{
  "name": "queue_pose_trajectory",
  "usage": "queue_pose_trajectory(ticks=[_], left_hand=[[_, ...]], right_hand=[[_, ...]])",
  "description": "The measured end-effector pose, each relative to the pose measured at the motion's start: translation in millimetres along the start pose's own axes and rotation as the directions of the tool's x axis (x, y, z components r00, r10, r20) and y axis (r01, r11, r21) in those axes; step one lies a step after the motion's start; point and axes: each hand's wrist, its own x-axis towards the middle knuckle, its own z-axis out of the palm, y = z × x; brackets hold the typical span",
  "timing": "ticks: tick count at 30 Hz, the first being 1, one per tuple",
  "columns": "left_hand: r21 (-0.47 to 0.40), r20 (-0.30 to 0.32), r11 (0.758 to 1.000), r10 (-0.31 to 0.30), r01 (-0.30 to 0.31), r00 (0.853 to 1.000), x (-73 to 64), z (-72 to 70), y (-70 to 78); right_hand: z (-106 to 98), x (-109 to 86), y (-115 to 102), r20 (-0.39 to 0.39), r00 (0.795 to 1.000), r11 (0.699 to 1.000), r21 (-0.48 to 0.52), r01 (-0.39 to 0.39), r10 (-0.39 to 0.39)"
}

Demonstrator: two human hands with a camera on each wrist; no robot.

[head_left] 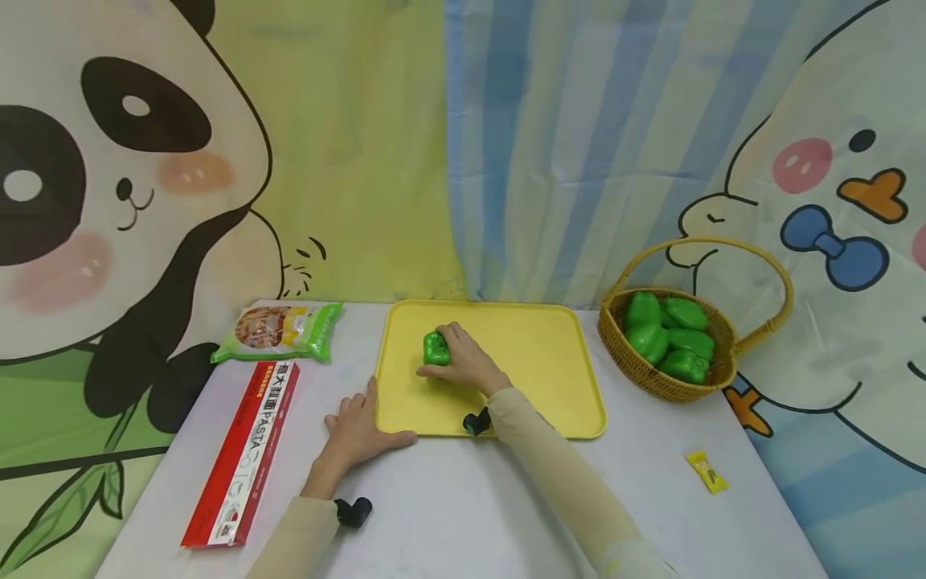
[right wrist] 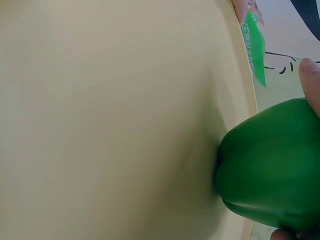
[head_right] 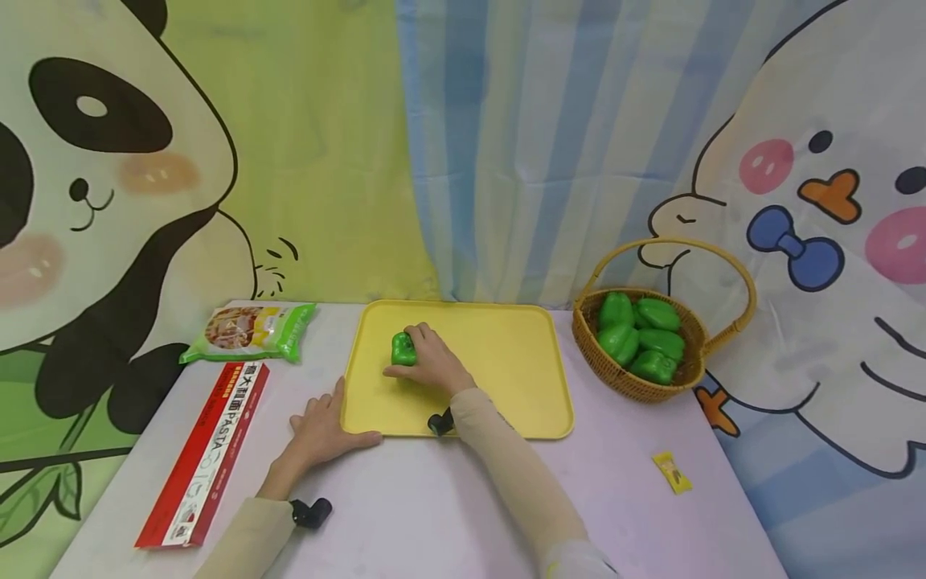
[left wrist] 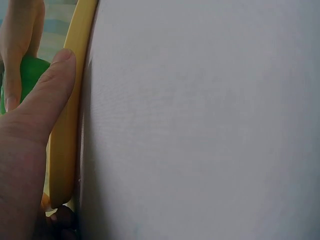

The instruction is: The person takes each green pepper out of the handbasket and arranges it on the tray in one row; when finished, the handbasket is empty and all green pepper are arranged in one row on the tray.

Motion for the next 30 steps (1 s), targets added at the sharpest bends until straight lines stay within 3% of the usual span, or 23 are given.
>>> queue_pose_trajectory(ticks=[12,23,30], left_hand=[[0.045,-0.028,0.999,0.026,-0.024,0.999,-0.4,0.5,0.1],[0.03,-0.025,0.999,0.033,-0.032,0.999,-4.0,2.4,2.9],[0.054,-0.039,0.998,0.033,-0.03,0.999,-1.7,1.7,1.0]], right_hand=[[18.4,24.3,-31.9,0.057,0.998,1.0,-0.006,0.008,-0.008],[31.4,32.5,-47.2,0.057,0.998,0.999,-0.041,-0.003,0.005],[36.6,38.9,-57.8,0.042,0.998,0.996,-0.078,0.041,-0.038]])
